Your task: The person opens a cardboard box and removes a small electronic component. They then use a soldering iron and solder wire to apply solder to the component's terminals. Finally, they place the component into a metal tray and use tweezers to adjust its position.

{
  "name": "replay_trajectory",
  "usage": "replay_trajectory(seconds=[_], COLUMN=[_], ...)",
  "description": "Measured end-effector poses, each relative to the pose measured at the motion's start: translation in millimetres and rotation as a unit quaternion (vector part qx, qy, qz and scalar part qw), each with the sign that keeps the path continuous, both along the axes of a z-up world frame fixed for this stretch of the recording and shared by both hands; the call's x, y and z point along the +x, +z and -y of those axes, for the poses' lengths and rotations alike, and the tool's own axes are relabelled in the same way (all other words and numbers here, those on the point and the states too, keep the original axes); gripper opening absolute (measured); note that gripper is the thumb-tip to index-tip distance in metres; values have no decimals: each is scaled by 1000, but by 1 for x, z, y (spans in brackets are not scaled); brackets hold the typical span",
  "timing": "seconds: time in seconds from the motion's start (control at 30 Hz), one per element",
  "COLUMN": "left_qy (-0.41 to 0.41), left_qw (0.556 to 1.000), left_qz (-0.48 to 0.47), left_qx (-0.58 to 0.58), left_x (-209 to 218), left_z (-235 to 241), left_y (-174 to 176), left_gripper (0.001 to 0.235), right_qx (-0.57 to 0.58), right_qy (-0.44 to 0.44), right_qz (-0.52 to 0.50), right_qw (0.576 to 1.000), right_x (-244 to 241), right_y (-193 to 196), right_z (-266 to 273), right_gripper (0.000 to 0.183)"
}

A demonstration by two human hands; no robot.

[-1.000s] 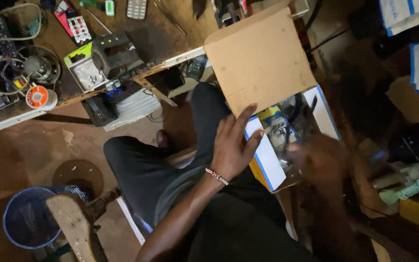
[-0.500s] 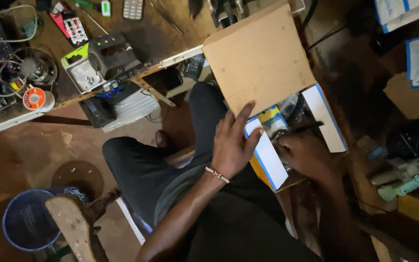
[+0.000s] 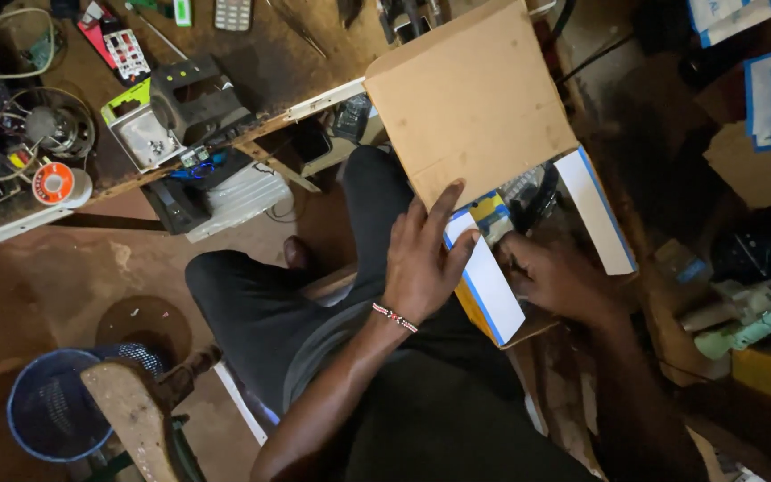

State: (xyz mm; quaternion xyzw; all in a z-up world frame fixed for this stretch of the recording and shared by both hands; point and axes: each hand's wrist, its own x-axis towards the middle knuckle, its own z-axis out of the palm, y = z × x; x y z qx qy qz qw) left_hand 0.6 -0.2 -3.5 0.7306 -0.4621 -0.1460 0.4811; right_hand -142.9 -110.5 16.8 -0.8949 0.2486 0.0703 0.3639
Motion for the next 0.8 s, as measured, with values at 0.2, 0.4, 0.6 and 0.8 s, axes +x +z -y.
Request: replay_trajectory(seconds=[0.2, 0.4, 0.6, 0.8], left_qy=[26, 48, -19, -100], left_qw=[1000, 980, 983, 977], left_qz=[-4, -116, -37, 0], left_qx=[-17, -157, -176, -189], left_x=[-1, -6, 10, 5], left_z=[0, -3, -7, -19], left_y=[1, -19, -2, -18], left_gripper=[56, 59, 21, 28], right_qx=[-160, -217, -189, 170], right_qy=[-92, -280, -345, -500], right_qz=[73, 182, 184, 245], right_qw=[980, 917, 901, 813], right_x=[-16, -50, -120, -116], right_y=[1, 19, -59, -65], right_z=[0, -5, 43, 46], right_gripper=[27, 21, 29, 58])
